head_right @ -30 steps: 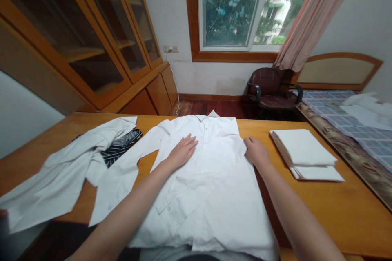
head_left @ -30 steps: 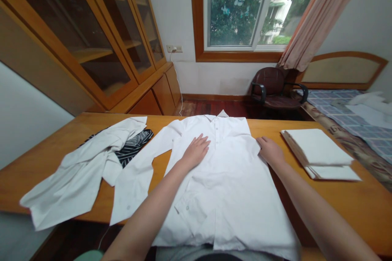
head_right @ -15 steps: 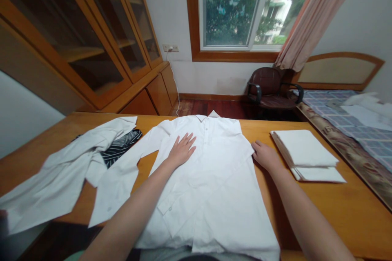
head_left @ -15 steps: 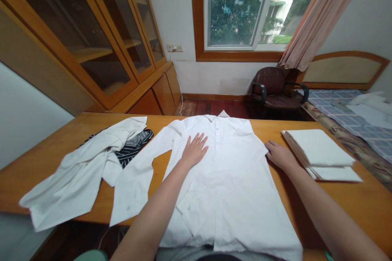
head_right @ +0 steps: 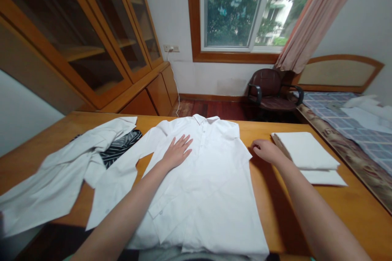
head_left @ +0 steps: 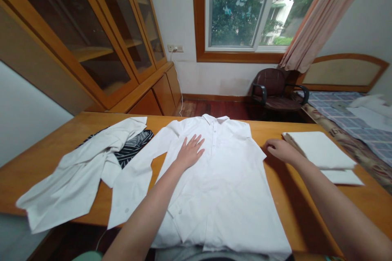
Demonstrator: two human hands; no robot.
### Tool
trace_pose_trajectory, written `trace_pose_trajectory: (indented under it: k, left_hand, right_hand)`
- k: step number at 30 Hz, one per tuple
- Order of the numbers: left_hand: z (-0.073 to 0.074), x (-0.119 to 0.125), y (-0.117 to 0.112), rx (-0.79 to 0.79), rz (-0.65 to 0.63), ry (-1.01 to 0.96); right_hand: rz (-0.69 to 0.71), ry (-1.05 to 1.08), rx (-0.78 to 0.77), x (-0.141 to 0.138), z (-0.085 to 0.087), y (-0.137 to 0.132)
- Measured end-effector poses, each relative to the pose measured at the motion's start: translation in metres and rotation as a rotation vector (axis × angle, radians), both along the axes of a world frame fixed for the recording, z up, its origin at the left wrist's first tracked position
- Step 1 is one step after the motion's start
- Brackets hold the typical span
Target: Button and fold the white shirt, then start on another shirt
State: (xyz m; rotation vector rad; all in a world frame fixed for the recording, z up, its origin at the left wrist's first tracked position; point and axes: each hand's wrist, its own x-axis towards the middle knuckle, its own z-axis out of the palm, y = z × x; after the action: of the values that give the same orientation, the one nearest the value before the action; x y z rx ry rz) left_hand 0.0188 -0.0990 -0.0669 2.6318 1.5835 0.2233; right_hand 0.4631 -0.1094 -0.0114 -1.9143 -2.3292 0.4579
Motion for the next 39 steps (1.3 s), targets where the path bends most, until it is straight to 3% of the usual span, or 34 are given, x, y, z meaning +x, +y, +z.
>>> trace_pose_trajectory:
  k: [4,10,15,20,31,35,39]
  left_hand:
    - [-0.001,0.001,-0.001,0.016,0.008,0.016]
    - [-0.003,0.0,-0.001,0.045,0.008,0.015]
    - [-0.005,-0.001,-0.001,0.041,0.003,0.008]
    - [-0.004,-0.001,-0.002,0.043,0.001,0.008]
    - [-0.003,0.001,-0.002,0.052,0.048,0.017]
    - [-0.005,-0.002,0.004,0.047,0.061,0.029]
    - [-0.005,-0.009,0.008,0.041,0.078,0.04]
  right_hand:
    - [-0.199,0.066,0.193,-0.021,-0.007,0.026]
    - [-0.316,0.211,0.161,-0.058,-0.028,0.072]
    - [-0.485,0.288,0.181,-0.063,-0.034,0.106]
    - [-0.601,0.342,0.25,-0.063,-0.031,0.122]
    - [-0.551,0.452,0.347,-0.065,-0.035,0.123]
    - [-0.47,0.486,0.357,-0.057,-0.035,0.107]
    - [-0.401,0.531,0.323,-0.04,-0.034,0.073]
